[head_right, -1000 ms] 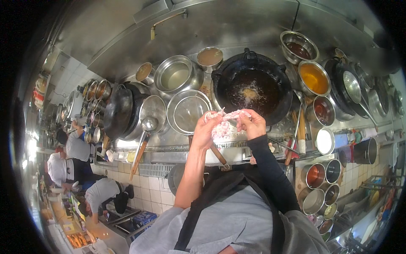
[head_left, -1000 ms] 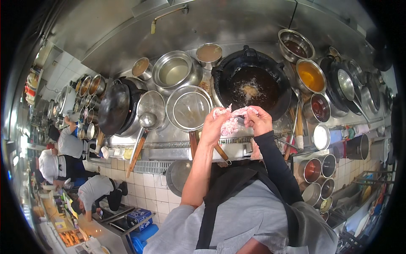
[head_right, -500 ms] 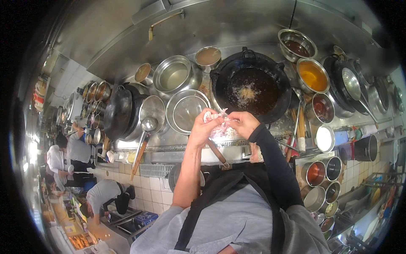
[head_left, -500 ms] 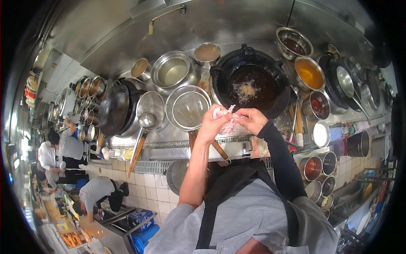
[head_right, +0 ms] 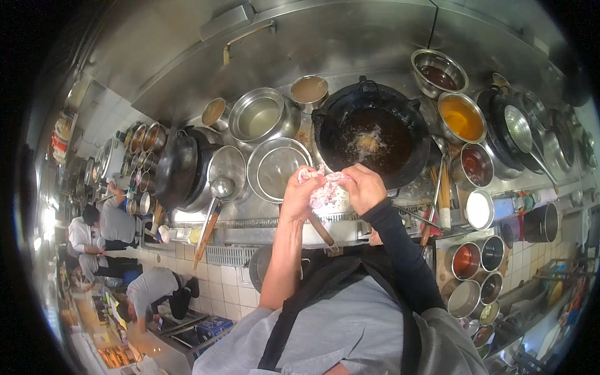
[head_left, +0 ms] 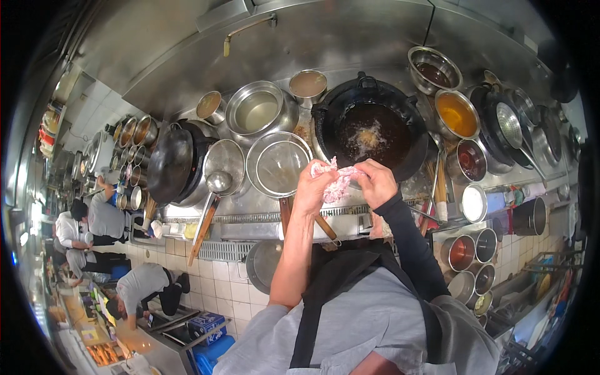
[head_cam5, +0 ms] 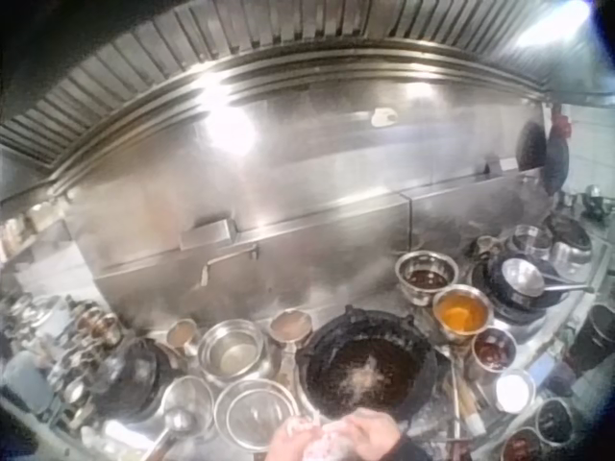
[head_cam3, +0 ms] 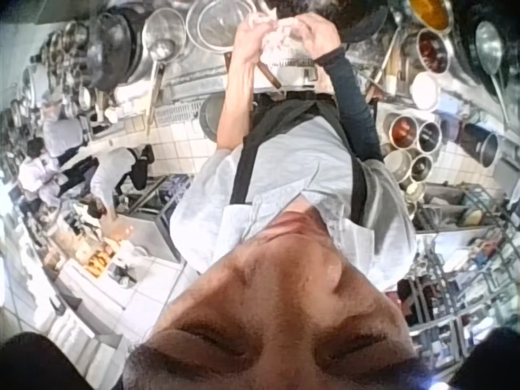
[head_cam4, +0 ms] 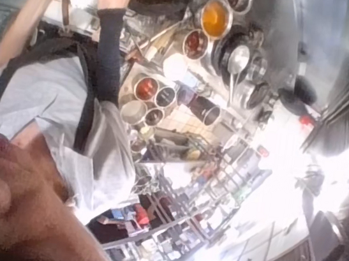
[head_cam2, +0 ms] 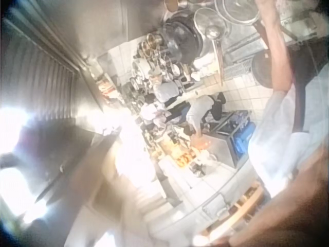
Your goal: The recorder is separating and adding pieces of raw meat into a wok with hot oil to deep fry them.
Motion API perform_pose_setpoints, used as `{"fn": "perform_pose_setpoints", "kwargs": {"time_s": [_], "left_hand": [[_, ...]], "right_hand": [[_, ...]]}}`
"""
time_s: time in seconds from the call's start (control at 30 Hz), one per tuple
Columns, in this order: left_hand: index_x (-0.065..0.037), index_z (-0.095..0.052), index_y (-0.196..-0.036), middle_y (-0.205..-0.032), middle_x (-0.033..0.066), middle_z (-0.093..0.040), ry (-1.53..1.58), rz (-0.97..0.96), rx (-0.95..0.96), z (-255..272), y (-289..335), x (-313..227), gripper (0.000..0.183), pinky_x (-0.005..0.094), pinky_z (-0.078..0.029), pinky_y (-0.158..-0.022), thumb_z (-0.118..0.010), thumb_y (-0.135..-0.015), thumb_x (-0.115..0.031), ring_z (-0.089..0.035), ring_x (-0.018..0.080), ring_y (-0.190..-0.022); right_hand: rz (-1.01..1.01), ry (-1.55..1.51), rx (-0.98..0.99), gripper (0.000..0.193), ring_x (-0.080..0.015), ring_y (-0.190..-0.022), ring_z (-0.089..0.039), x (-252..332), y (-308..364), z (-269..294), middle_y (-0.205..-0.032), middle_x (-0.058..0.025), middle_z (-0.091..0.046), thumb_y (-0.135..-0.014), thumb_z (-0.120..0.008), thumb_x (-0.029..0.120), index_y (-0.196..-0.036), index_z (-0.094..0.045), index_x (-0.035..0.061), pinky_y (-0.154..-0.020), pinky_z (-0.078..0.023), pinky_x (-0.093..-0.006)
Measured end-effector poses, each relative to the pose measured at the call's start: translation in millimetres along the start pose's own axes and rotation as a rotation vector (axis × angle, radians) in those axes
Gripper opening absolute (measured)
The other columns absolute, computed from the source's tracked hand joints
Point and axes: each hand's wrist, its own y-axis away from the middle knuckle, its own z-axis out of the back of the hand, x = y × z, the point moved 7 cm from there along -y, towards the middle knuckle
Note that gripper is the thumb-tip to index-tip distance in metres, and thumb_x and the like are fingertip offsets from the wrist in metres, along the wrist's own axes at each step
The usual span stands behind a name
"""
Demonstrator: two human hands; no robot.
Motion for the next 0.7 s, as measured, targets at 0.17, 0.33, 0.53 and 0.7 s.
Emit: {"fn": "perform_pose_setpoints", "kwargs": {"time_s": [0.17, 0.33, 0.53, 0.7], "left_hand": [[-0.003, -0.059, -0.095, -0.084, 0.0061, -0.067, 0.005, 0.008, 0.000, 1.2, -2.6, 0.2, 0.017, 0.0271, -0.053, -0.064, -0.070, -0.084, 0.004, -0.065, 0.0120, -0.073], [-0.004, -0.058, -0.092, -0.083, 0.0068, -0.066, 0.003, 0.015, 0.017, -2.1, -0.5, -4.6, 0.016, 0.0284, -0.054, -0.063, -0.069, -0.084, 0.004, -0.065, 0.0128, -0.071], [-0.004, -0.058, -0.091, -0.082, 0.0074, -0.067, 0.063, 0.026, -0.028, -0.6, -1.6, -7.0, 0.018, 0.0282, -0.054, -0.062, -0.071, -0.082, 0.005, -0.066, 0.0140, -0.070], [-0.004, -0.057, -0.094, -0.087, 0.0082, -0.069, 0.078, 0.067, 0.009, 2.9, -1.1, -5.2, 0.019, 0.0290, -0.056, -0.065, -0.073, -0.086, 0.001, -0.069, 0.0148, -0.075]], "right_hand": [[0.042, 0.064, -0.113, 0.016, -0.0342, -0.076, -0.065, 7.1, 4.0, 6.8, -0.087, -0.0163, -0.065, -0.088, -0.065, 0.007, -0.100, -0.069, -0.0024, -0.069, -0.051, -0.0371], [-0.114, -0.069, -0.141, 0.016, -0.0361, -0.079, -0.065, -0.9, 8.1, 8.2, -0.090, -0.0170, -0.066, -0.087, -0.061, 0.004, -0.100, -0.069, -0.0023, -0.071, -0.051, -0.0391], [-0.152, -0.120, -0.274, 0.011, -0.0262, -0.073, -0.065, -19.0, 4.7, 6.8, -0.085, -0.0120, -0.065, -0.093, -0.060, 0.005, -0.098, -0.067, -0.0018, -0.065, -0.050, -0.0353], [-0.446, -1.109, -0.214, 0.013, -0.0226, -0.088, -0.069, -103.0, 0.9, -16.8, -0.101, -0.0114, -0.070, -0.105, -0.052, 0.012, -0.106, -0.060, 0.0025, -0.072, -0.054, -0.0344]]}}
